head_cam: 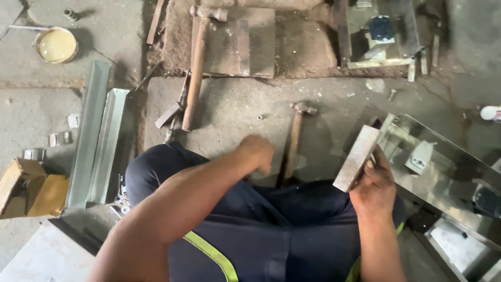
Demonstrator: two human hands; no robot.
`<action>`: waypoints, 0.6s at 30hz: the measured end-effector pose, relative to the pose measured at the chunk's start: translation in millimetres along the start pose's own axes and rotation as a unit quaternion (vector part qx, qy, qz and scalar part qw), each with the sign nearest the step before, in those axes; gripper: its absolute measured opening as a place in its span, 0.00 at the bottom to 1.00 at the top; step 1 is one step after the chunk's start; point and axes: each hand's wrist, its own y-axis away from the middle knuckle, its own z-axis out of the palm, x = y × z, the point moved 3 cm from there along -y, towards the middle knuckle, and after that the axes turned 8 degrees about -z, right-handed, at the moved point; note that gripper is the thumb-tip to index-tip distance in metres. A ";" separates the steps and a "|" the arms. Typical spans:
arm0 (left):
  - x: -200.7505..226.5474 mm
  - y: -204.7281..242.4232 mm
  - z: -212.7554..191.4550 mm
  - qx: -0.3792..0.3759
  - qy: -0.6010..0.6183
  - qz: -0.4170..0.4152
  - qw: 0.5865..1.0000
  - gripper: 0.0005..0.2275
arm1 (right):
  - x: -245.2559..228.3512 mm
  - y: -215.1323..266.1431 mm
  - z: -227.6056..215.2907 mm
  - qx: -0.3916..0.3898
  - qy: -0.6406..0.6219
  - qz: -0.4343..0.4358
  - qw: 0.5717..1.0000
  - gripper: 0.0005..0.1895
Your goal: The person sits on the floor and uses a hammer to drive cylindrical metal pins into a rectangular metal bracket. They repeatedly reposition the bracket and hammer the pins to secure them, then place the finished bracket into a larger metal box.
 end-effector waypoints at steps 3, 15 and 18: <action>-27.3 -14.4 -65.9 0.169 0.041 -0.037 0.984 0.21 | 1.3 -1.7 4.1 -0.012 0.002 0.020 1.000 0.35; -166.0 -91.9 -131.0 0.505 0.185 -0.154 0.829 0.21 | 14.8 -18.4 -4.2 0.058 -0.007 0.054 0.997 0.32; -160.4 -85.2 -138.3 0.466 0.142 -0.220 0.845 0.28 | 16.2 -15.3 -5.7 -0.015 -0.080 0.027 0.996 0.30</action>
